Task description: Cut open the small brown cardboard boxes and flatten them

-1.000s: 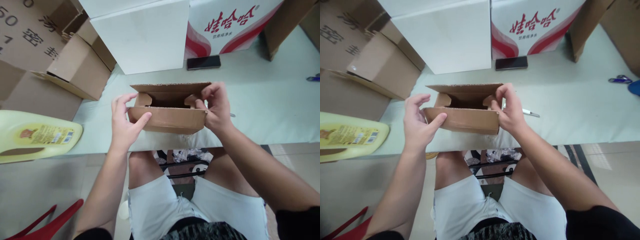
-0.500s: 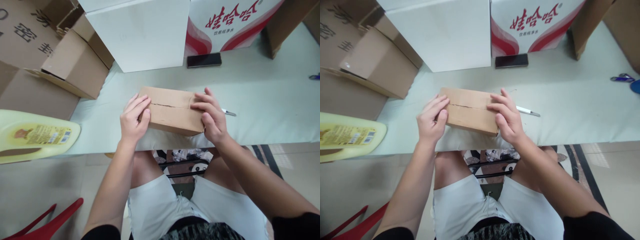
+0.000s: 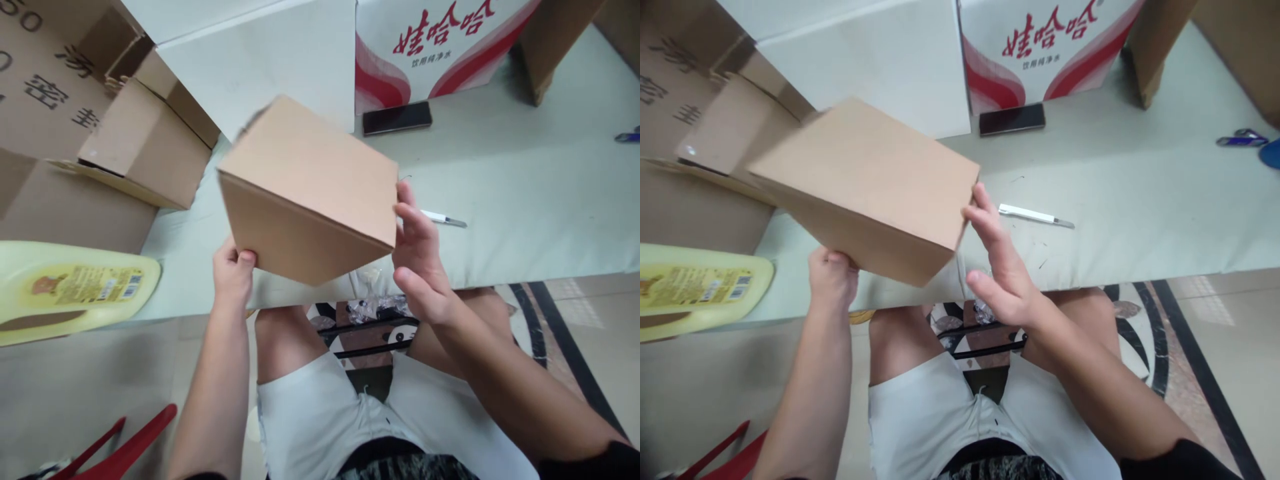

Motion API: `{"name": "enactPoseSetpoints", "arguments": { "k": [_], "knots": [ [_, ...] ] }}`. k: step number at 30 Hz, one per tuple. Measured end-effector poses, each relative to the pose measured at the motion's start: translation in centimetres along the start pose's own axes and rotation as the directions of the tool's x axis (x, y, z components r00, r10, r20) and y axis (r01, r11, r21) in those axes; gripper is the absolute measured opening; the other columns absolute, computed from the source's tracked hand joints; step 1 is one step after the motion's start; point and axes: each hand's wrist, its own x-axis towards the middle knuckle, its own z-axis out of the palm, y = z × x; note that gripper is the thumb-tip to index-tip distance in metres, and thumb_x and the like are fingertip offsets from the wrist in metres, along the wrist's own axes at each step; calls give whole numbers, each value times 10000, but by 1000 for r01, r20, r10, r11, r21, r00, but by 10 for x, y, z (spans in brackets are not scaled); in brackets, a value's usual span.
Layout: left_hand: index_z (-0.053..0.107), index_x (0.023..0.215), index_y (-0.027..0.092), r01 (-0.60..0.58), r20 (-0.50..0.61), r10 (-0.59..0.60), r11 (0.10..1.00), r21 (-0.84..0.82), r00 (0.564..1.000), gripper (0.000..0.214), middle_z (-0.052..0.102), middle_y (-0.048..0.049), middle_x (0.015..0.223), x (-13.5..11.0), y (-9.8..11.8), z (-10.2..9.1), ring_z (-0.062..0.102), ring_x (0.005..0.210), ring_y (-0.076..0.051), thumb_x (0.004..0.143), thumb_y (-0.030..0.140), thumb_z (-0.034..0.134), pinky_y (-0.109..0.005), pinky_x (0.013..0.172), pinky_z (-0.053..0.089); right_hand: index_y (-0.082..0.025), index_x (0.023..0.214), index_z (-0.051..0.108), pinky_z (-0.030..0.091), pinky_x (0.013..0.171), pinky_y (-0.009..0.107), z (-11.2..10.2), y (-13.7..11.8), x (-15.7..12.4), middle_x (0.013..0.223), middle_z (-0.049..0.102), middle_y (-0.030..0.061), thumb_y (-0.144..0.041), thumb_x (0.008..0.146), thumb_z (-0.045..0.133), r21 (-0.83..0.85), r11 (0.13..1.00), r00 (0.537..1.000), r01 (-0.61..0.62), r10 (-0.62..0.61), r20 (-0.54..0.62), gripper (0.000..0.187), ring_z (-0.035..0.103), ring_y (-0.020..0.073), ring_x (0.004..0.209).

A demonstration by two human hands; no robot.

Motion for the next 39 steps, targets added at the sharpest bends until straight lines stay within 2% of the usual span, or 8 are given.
{"name": "enactPoseSetpoints", "arguments": {
  "k": [6,10,12,17,22,27,33,39],
  "knots": [
    [676,1241,233,649,295,-585,601,-467,755,645,720,-114,1308,-49,39,53,725,1145,-278,853,745,631,-338,820,675,-341,1530,412,258,1289,648,-3,-23,14,1662,367,43,-383,993,486,-174,967,974,185,-158,160,544,248,321,1600],
    [665,1232,218,811,446,-699,345,-473,558,451,772,-96,1113,-70,49,64,754,769,-180,950,566,610,-251,567,630,-304,1368,620,303,1258,622,-9,-27,14,1485,552,85,-358,1001,501,-381,906,981,185,-151,119,390,414,335,1497],
    [687,1164,204,846,450,-724,374,-381,523,450,781,-88,959,-77,47,61,717,620,-170,931,583,621,-214,421,517,-274,1328,660,419,1169,564,-10,-30,15,1344,626,111,-382,1006,522,-405,894,981,192,-162,109,366,550,312,1349],
    [741,872,157,617,296,-601,786,47,743,426,768,-83,829,-80,39,34,734,749,-239,859,579,685,-269,545,533,-223,1201,683,422,1164,503,-2,-36,17,1324,694,69,-361,1004,542,-354,906,954,230,-139,265,279,541,293,1386],
    [722,1053,215,198,-195,-163,963,181,967,241,754,-74,1149,-56,61,9,707,1112,-263,890,382,662,-409,974,596,-256,1185,749,465,1158,495,19,-33,12,1310,664,71,-322,986,577,-388,859,927,334,-227,298,271,502,304,1378],
    [709,1108,297,-249,51,246,911,330,968,201,668,-27,1345,-4,102,22,586,1346,-249,948,264,592,-430,1186,480,-228,1259,710,461,1192,511,25,-25,8,1330,674,77,-326,987,575,-337,886,926,317,-213,311,319,498,300,1414],
    [718,1178,285,-386,428,176,792,473,887,288,590,-33,1471,57,109,56,501,1412,-310,920,265,592,-503,1245,380,-206,1427,532,439,1220,504,-2,-4,11,1530,552,107,-355,1023,495,-142,932,907,334,-277,316,432,447,262,1502],
    [594,1422,339,-346,475,65,772,534,877,466,584,-30,1467,66,90,60,494,1370,-316,981,390,451,-511,1235,350,-190,1173,690,521,1021,524,-59,55,18,1213,722,145,-277,932,526,-683,713,981,-155,31,-190,305,672,299,1140]
  ]
}}
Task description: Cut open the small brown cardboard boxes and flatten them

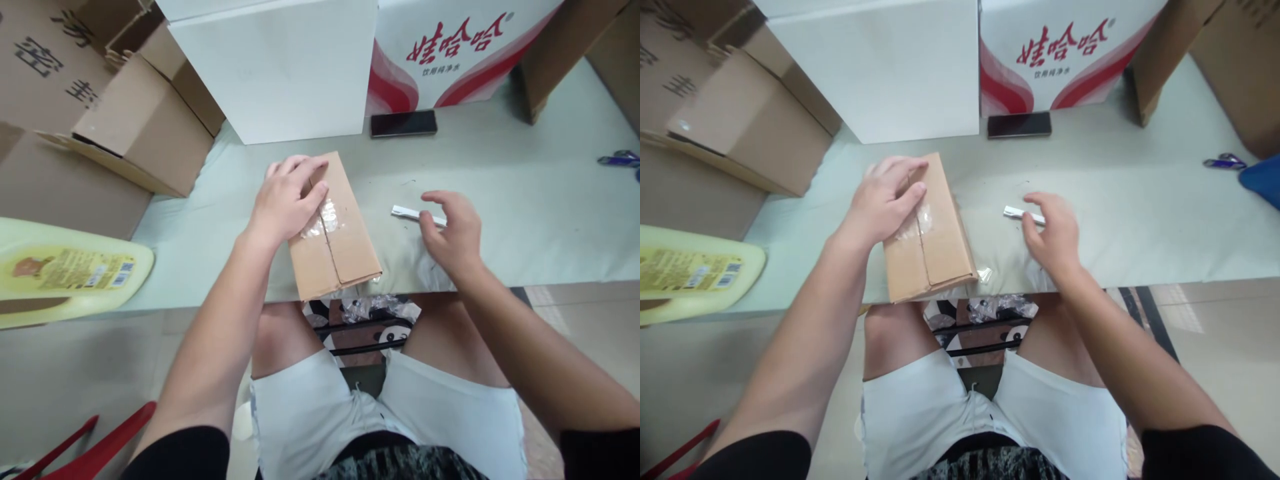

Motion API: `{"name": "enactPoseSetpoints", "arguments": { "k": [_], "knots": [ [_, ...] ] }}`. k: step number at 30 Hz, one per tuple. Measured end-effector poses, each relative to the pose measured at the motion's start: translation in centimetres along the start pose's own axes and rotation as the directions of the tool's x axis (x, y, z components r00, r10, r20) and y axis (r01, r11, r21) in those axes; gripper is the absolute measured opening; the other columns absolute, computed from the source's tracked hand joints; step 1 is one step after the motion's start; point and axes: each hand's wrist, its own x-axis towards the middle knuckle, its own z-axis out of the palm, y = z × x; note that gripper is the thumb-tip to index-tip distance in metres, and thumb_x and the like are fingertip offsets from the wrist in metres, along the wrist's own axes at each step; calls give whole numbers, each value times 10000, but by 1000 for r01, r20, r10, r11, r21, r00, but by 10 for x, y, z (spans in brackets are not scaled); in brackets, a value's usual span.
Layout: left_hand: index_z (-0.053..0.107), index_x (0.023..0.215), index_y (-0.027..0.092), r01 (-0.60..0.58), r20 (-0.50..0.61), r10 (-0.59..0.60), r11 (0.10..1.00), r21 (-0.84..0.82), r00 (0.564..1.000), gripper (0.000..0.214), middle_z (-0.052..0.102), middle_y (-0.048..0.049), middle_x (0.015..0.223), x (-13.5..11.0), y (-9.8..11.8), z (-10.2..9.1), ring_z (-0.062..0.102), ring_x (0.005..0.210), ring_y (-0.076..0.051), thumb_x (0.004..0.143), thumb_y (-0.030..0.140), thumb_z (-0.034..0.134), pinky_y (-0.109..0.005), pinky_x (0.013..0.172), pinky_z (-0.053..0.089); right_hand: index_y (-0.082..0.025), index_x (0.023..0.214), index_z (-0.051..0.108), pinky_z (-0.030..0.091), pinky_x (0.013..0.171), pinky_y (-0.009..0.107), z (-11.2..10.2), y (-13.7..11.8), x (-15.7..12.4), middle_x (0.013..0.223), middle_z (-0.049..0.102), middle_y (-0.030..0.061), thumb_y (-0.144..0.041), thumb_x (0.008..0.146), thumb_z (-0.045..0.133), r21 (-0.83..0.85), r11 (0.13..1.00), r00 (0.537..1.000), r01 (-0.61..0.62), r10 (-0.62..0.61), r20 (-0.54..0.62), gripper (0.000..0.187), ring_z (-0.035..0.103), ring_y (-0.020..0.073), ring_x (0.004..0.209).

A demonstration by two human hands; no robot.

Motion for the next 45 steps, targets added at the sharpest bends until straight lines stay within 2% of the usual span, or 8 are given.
{"name": "enactPoseSetpoints", "arguments": {
  "k": [4,8,13,17,21,25,30,45],
  "knots": [
    [552,1466,342,28,19,-29,999,44,999,508,568,-44,1454,-4,2,-3,495,1355,-321,982,408,413,-504,1231,344,-183,1256,711,473,951,600,1,38,4,1252,712,167,-296,903,532,-381,915,935,-131,241,259,412,608,402,1173],
    [438,1561,345,113,110,-126,987,117,986,632,566,-84,1412,9,9,-11,541,1295,-362,937,433,492,-516,1129,439,-173,1165,757,492,854,524,-6,45,1,1132,743,163,-287,922,477,-416,908,913,-43,205,354,388,621,361,1018],
    [731,1179,315,237,175,-266,957,168,948,381,718,-86,1100,37,22,-14,668,1027,-324,966,460,450,-454,935,518,-201,1204,722,516,743,378,-24,17,6,999,732,111,-290,890,535,-139,990,999,-29,32,22,376,617,215,779],
    [765,1041,233,250,68,-274,936,247,959,541,730,-126,1102,49,32,-5,654,1117,-344,1030,484,286,-461,986,492,-250,1116,680,480,580,303,-41,-28,14,916,668,38,-296,896,580,157,985,970,64,-25,-241,247,551,129,611],
    [751,1091,227,230,68,-250,948,221,966,589,730,-110,1162,50,31,2,661,1134,-334,1045,480,221,-463,1003,491,-278,997,618,478,494,286,-49,-77,19,915,599,20,-326,858,659,452,854,913,257,-62,-403,153,569,130,621],
    [761,1055,240,222,67,-238,957,188,969,542,740,-111,1163,51,24,3,665,1119,-344,1032,473,271,-478,984,489,-255,868,586,522,623,354,-45,-118,19,844,569,18,-341,927,627,465,840,955,280,-196,-222,113,609,160,713],
    [756,977,261,205,35,-208,975,85,977,451,745,-88,1096,55,17,5,659,1097,-314,1021,491,370,-453,972,480,-246,970,656,550,708,368,-22,-151,10,840,636,52,-312,1011,557,434,882,982,186,-171,-74,127,611,188,832],
    [715,821,266,196,16,-198,977,80,980,409,745,-69,937,53,17,5,657,943,-279,970,546,457,-429,879,502,-220,934,662,558,712,341,0,-154,4,882,636,49,-213,923,603,299,947,993,115,-105,-50,60,629,175,828]
  ]
}}
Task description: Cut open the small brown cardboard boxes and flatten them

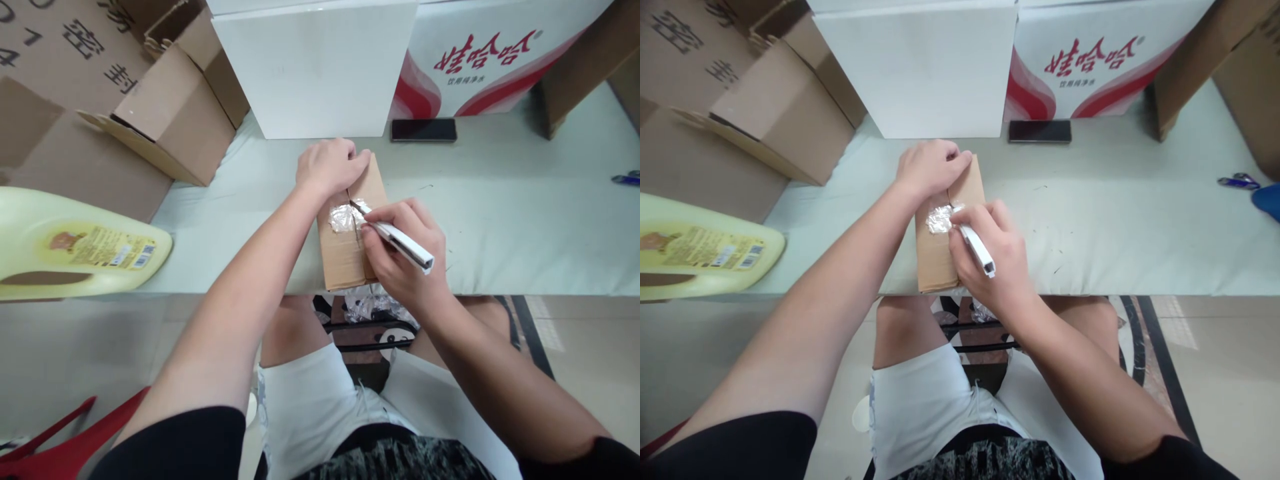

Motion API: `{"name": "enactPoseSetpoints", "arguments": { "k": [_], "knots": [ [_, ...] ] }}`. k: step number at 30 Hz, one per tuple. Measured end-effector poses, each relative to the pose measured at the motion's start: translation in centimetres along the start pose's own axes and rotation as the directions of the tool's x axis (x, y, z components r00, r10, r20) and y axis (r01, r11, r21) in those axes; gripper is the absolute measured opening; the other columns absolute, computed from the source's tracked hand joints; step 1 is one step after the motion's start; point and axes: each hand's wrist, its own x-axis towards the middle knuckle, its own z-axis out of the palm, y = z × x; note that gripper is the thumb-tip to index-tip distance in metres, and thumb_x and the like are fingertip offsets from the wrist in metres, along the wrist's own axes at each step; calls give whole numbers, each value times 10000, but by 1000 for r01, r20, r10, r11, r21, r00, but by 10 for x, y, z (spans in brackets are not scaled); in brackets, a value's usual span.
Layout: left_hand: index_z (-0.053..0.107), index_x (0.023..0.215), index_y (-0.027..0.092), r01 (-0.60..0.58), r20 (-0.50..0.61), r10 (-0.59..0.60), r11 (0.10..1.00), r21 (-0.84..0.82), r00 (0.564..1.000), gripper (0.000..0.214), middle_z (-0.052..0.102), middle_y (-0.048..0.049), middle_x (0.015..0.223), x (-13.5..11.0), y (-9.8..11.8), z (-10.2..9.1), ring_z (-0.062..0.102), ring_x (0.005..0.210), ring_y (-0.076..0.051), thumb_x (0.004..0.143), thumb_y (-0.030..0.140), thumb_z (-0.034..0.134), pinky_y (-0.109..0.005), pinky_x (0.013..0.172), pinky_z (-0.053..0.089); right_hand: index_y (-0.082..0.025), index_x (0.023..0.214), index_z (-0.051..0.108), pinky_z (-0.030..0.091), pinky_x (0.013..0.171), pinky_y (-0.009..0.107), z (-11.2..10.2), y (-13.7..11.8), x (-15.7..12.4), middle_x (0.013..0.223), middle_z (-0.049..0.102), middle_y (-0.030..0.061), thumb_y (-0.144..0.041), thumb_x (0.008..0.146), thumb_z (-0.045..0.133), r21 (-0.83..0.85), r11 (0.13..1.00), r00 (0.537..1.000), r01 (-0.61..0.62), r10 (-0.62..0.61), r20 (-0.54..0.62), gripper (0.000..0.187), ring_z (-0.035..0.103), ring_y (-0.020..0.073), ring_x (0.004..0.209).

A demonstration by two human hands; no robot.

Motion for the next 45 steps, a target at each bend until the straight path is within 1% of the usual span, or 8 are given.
{"name": "enactPoseSetpoints", "arguments": {
  "k": [5,10,13,20,27,33,40,45],
  "knots": [
    [720,821,269,3,4,-3,1000,1,1000,413,746,-64,919,0,0,0,658,940,-273,966,557,461,-419,875,505,-226,1017,626,608,843,379,3,2,-1,1062,730,75,-223,965,572,62,998,1000,-3,3,0,75,715,218,1070],
    [744,860,267,1,12,-1,1000,-14,1000,414,745,-82,969,0,1,0,668,991,-296,971,548,461,-445,914,496,-236,1055,616,598,750,340,4,1,-2,1028,763,49,-276,997,574,68,997,1000,-22,21,19,82,749,204,966],
    [741,857,257,1,11,-1,1000,-24,1000,409,745,-88,965,0,0,0,673,1010,-306,972,540,469,-453,923,494,-239,1096,584,578,693,344,4,2,-3,998,751,50,-341,1010,556,49,995,996,-83,81,39,137,737,198,863],
    [731,817,250,-15,-13,14,999,-31,1000,415,748,-91,930,-1,-1,1,679,963,-300,972,535,472,-440,886,504,-241,1131,443,545,637,317,9,10,-13,1048,669,37,-369,1014,533,239,941,969,-241,218,117,195,631,125,688],
    [736,840,253,-4,1,4,999,-36,1000,411,738,-91,921,-2,-1,2,673,1001,-308,985,524,462,-437,899,498,-241,1012,428,434,519,302,6,7,-11,850,606,-1,-267,952,554,210,969,991,-134,131,28,142,541,118,569],
    [747,882,252,4,10,-3,999,-47,1000,427,736,-104,977,0,-1,3,668,1046,-324,988,550,460,-452,921,491,-251,1038,421,468,562,315,6,5,-11,839,624,-5,-228,943,533,227,970,996,-85,86,7,148,578,136,629],
    [738,869,252,-1,4,1,999,-45,1000,419,737,-99,990,-1,-1,3,667,1035,-321,986,546,463,-454,902,493,-244,1054,437,468,551,287,8,3,-12,871,608,-12,-204,949,540,338,939,997,-66,77,-20,153,558,110,611],
    [736,857,251,-1,12,1,999,-46,1000,425,735,-102,972,-1,-1,4,663,1040,-319,992,540,455,-448,908,491,-253,1083,422,518,592,307,9,7,-16,903,608,2,-251,959,531,337,941,997,5,22,-76,165,601,131,679]
  ]
}}
